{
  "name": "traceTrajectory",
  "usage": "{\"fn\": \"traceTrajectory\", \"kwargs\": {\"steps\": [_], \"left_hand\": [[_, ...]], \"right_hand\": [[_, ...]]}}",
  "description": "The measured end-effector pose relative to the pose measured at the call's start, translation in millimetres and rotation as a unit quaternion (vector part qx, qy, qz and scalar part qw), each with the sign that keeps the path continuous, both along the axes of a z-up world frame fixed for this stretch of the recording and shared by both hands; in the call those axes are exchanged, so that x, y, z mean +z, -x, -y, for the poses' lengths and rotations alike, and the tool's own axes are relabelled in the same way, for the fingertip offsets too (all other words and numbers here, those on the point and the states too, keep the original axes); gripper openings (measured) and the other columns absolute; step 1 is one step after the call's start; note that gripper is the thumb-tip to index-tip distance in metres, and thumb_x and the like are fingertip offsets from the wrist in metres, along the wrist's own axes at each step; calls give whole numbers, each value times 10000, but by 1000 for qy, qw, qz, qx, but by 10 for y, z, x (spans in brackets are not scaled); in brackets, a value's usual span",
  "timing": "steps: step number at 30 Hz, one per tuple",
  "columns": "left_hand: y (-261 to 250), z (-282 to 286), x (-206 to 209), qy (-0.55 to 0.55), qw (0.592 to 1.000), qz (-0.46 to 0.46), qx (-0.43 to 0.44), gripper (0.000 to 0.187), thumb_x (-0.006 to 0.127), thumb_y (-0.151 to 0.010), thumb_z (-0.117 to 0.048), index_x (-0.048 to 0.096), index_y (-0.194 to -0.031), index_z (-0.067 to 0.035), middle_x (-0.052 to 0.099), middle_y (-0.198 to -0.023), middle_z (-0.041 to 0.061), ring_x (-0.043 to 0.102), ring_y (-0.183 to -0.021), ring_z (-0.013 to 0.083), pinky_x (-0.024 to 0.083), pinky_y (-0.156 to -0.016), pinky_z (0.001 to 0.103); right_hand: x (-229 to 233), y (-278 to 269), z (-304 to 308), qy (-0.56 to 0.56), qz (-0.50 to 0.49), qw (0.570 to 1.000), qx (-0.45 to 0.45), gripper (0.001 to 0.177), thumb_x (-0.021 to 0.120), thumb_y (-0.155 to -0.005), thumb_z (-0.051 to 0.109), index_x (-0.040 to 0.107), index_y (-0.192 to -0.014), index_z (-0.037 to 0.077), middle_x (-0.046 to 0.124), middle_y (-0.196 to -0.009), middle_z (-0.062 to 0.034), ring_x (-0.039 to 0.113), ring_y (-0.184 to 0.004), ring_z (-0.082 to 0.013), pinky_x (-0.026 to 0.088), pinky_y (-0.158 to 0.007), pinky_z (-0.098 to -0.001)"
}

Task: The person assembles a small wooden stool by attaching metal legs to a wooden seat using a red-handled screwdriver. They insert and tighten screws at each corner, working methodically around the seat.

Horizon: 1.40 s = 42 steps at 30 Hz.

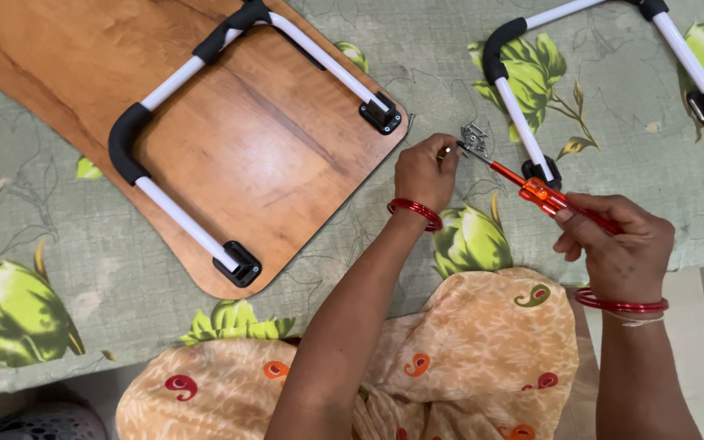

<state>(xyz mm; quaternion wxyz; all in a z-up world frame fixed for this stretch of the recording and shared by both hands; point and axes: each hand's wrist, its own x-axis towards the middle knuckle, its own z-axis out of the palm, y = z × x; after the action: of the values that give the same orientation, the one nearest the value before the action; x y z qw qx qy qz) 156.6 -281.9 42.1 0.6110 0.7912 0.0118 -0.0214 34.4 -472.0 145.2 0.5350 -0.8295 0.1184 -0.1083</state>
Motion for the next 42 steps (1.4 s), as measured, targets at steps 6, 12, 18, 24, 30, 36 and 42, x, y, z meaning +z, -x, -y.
{"fn": "traceTrajectory", "kwargs": {"steps": [6,12,18,24,30,36,42], "left_hand": [[-115,49,-143,-50,998,-33,0,228,700,-918,-188,782,-1120,-120,776,-952,122,768,-797,249,591,-765,340],[-165,81,-610,129,989,64,23,437,651,-899,-76,660,-1330,-5,717,-1262,166,736,-1058,259,590,-905,331],[-102,-92,-762,448,886,-91,-84,312,649,-1018,-113,665,-1294,30,755,-1149,145,736,-972,174,589,-854,291],[36,-377,-653,467,876,-111,-42,259,638,-1031,-140,695,-1211,36,755,-1026,106,716,-873,152,581,-777,285],[153,-805,-625,423,901,-80,-64,226,615,-1038,-148,698,-1173,13,749,-998,78,713,-852,129,585,-788,276],[320,-1077,-585,347,935,-38,-67,221,589,-1046,-122,695,-1178,19,754,-999,79,718,-855,126,602,-813,279],[425,-1261,-536,368,928,-37,-55,214,580,-1051,-123,692,-1162,23,752,-989,79,719,-843,126,599,-800,278]], "right_hand": [[-68,-40,104,-4,16,1000,-10,160,716,-965,-80,715,-1125,-88,711,-899,-155,659,-660,-155,496,-562,-249],[-119,-25,131,-62,27,998,4,135,709,-978,-83,709,-1112,-81,729,-953,-156,655,-659,-152,496,-565,-256],[-123,-32,5,-80,31,996,28,143,702,-964,-94,709,-1106,-80,718,-921,-165,647,-644,-158,482,-546,-266],[-56,52,-197,-79,23,996,40,130,711,-954,-74,712,-1084,-74,733,-927,-157,642,-637,-149,475,-527,-255],[-20,130,-409,-68,24,994,78,155,721,-941,-56,717,-1096,-60,731,-920,-138,649,-650,-138,483,-549,-242],[-7,212,-584,-42,14,994,101,174,733,-944,-51,727,-1118,-60,701,-818,-132,642,-636,-143,483,-546,-258],[42,260,-735,-41,9,993,106,174,729,-937,-37,727,-1110,-56,710,-819,-117,653,-632,-130,495,-545,-245]]}}
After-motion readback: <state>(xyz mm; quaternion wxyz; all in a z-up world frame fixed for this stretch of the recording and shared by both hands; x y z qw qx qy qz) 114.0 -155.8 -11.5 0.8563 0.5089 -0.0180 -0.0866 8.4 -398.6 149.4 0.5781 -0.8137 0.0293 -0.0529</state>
